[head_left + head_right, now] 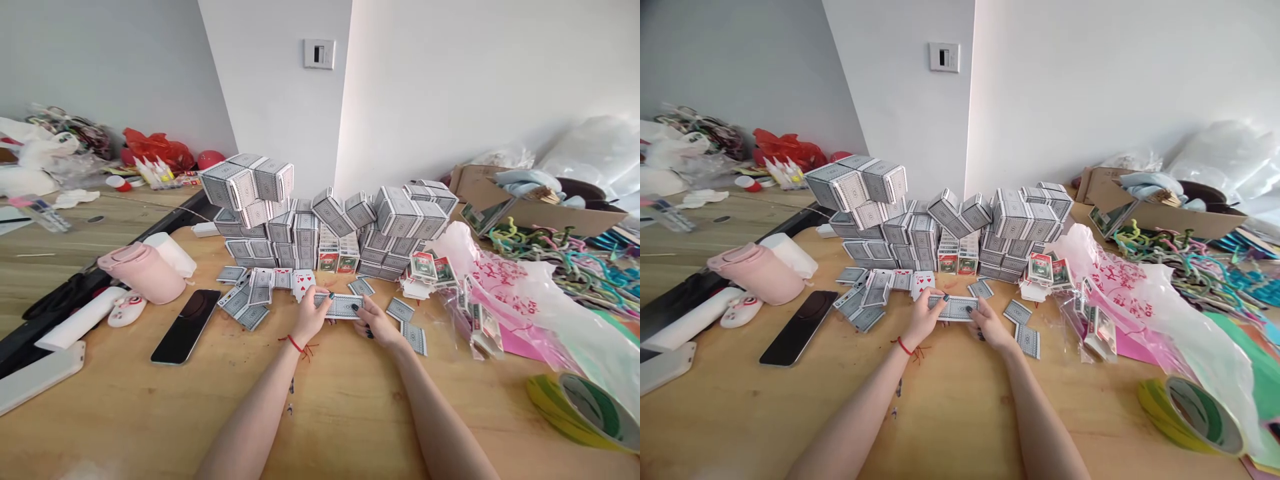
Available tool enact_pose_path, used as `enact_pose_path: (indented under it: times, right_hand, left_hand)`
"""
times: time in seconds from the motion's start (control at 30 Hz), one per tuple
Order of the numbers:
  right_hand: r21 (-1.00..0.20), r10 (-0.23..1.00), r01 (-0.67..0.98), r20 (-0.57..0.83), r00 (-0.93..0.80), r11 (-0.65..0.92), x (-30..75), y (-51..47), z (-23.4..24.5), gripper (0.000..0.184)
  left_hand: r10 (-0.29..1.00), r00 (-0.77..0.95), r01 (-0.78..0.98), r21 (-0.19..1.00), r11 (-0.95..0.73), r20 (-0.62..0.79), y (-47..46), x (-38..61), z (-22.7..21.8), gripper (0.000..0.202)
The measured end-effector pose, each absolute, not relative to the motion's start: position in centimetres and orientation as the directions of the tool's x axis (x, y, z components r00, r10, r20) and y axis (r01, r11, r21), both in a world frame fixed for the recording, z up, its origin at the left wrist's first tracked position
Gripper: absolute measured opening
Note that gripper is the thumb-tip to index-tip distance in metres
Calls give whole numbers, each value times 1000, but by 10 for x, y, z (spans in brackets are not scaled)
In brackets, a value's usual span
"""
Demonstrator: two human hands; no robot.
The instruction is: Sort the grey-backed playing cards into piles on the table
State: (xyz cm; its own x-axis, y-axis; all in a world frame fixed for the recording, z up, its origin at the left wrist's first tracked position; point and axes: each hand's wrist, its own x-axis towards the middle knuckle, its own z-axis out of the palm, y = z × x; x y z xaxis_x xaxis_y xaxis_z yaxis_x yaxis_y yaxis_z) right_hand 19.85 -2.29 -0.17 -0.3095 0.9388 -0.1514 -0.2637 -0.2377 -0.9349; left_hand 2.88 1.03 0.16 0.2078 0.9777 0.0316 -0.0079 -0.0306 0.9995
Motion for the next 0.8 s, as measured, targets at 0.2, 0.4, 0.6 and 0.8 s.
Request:
enact_pose_path:
  times: [0.2, 0.4, 0.6, 0.8]
  right_hand:
    - [-930, 940, -281, -144, -311, -236, 198, -23, -1, 32]
    - [-960, 974, -245, -85, -212, -137, 189, -23, -2, 31]
    - [-985, 994, -171, -7, -109, -26, 181, -29, -3, 27]
    - [-990, 999, -137, 23, 38, 28, 175, -39, -11, 27]
  left_hand:
    - [978, 193, 29, 996, -79, 72, 11, 27, -2, 24]
    - [984, 146, 58, 992, -111, 102, 11, 26, 1, 20]
    - [976, 97, 200, 957, -210, 194, 9, 25, 7, 13]
    - [958, 150, 254, 927, -276, 244, 7, 25, 7, 12]
